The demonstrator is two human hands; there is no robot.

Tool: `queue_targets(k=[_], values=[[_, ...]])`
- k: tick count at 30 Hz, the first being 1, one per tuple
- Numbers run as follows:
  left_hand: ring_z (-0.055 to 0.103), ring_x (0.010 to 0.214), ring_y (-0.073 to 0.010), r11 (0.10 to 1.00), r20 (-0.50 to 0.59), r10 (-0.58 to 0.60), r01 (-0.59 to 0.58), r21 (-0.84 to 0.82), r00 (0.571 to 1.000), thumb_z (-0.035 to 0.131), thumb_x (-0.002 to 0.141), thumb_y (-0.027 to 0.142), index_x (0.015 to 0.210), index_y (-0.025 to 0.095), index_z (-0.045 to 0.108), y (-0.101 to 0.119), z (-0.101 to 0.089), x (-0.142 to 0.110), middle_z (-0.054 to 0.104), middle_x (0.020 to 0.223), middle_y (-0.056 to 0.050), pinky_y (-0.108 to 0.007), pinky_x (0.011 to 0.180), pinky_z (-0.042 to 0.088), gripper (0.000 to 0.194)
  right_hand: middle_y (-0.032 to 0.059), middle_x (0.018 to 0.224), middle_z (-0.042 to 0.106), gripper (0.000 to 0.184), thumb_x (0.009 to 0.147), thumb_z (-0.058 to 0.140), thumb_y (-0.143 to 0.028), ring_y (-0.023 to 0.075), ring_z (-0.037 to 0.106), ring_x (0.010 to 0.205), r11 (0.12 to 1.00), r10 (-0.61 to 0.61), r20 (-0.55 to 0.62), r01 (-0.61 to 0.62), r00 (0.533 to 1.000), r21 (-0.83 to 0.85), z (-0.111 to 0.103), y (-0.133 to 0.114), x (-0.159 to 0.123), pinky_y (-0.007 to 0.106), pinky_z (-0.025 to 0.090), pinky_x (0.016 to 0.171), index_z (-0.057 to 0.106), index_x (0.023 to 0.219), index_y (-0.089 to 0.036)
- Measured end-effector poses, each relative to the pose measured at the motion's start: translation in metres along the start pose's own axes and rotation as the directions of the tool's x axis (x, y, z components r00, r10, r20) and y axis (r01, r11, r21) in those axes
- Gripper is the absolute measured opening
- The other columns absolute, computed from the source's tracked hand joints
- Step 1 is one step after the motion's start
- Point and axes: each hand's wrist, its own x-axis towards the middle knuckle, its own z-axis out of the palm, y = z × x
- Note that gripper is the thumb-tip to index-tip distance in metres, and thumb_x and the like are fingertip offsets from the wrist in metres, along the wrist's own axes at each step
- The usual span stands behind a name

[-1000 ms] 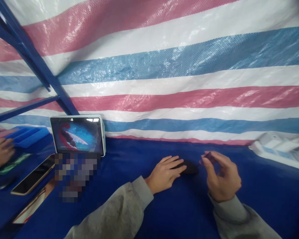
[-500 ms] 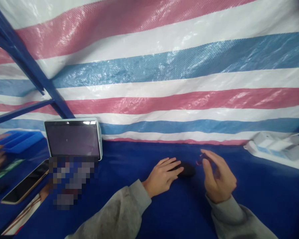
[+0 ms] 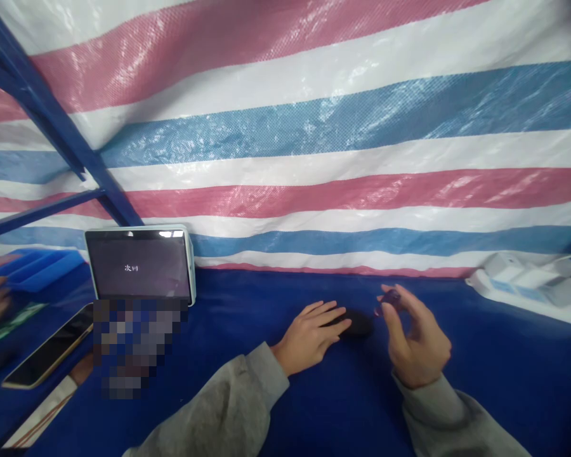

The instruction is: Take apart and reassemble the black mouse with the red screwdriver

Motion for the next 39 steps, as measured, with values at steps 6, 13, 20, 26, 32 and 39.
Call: queue_targets(k=[6, 13, 20, 26, 32, 39], values=[[0.027, 0.149, -0.0201, 0.999, 0.073, 0.034, -0.035, 0.016, 0.997, 0.042, 0.103, 0.018, 0.148, 0.026, 0.042, 0.000, 0.000, -0.001, 0.044, 0.154, -0.004, -0.045, 0.122, 0.028, 0.046, 0.0085, 0.100, 0.074, 0.031, 0.083, 0.069, -0.015, 0.0197, 0.070, 0.079, 0.999, -0.033, -0.012, 0.033, 0.999, 0.019, 0.001, 0.001, -0.001, 0.036, 0.058, 0.072, 0.067, 0.114, -0.019], [0.019, 0.152, -0.0193, 0.997, 0.104, 0.077, -0.075, -0.022, 0.992, 0.042, 0.102, 0.011, 0.151, 0.026, 0.037, -0.004, 0.003, -0.001, 0.038, 0.157, -0.004, -0.044, 0.124, 0.025, 0.051, 0.0069, 0.099, 0.074, 0.028, 0.082, 0.072, -0.021, 0.0180, 0.069, 0.073, 0.994, -0.079, -0.049, 0.075, 0.996, -0.083, -0.002, 0.002, 0.005, 0.035, 0.059, 0.070, 0.069, 0.110, -0.021], [0.024, 0.150, -0.0198, 0.996, 0.104, 0.086, -0.084, -0.021, 0.991, 0.042, 0.103, 0.017, 0.152, 0.026, 0.034, -0.003, 0.004, 0.000, 0.039, 0.157, -0.006, -0.044, 0.123, 0.026, 0.050, 0.0089, 0.103, 0.074, 0.031, 0.087, 0.063, -0.015, 0.0223, 0.071, 0.085, 0.998, -0.063, -0.026, 0.063, 0.998, 0.000, -0.005, 0.000, 0.010, 0.041, 0.059, 0.076, 0.067, 0.118, -0.020], [0.025, 0.150, -0.0199, 0.996, 0.116, 0.085, -0.087, 0.017, 0.990, 0.040, 0.102, 0.014, 0.149, 0.023, 0.039, 0.000, 0.002, 0.000, 0.039, 0.156, -0.005, -0.042, 0.124, 0.025, 0.048, 0.0088, 0.101, 0.074, 0.034, 0.081, 0.071, -0.010, 0.0218, 0.071, 0.085, 0.985, -0.150, -0.041, 0.146, 0.988, -0.096, -0.006, -0.002, 0.012, 0.034, 0.058, 0.068, 0.070, 0.113, -0.020], [0.027, 0.149, -0.0202, 0.997, 0.111, 0.071, -0.075, 0.033, 0.991, 0.040, 0.103, 0.017, 0.149, 0.024, 0.040, 0.000, 0.003, 0.000, 0.039, 0.156, -0.004, -0.042, 0.123, 0.026, 0.047, 0.0068, 0.101, 0.075, 0.041, 0.080, 0.070, -0.006, 0.0228, 0.072, 0.087, 0.984, -0.166, -0.041, 0.162, 0.985, -0.077, -0.007, -0.001, 0.012, 0.039, 0.059, 0.077, 0.069, 0.118, -0.023], [0.028, 0.149, -0.0200, 0.997, 0.109, 0.059, -0.063, 0.033, 0.992, 0.040, 0.104, 0.019, 0.148, 0.024, 0.041, 0.001, 0.003, 0.000, 0.041, 0.156, -0.004, -0.043, 0.123, 0.027, 0.045, 0.0085, 0.105, 0.074, 0.042, 0.084, 0.063, -0.003, 0.0230, 0.071, 0.092, 0.989, -0.145, 0.014, 0.145, 0.989, 0.003, -0.007, -0.003, 0.013, 0.039, 0.059, 0.079, 0.067, 0.121, -0.021]])
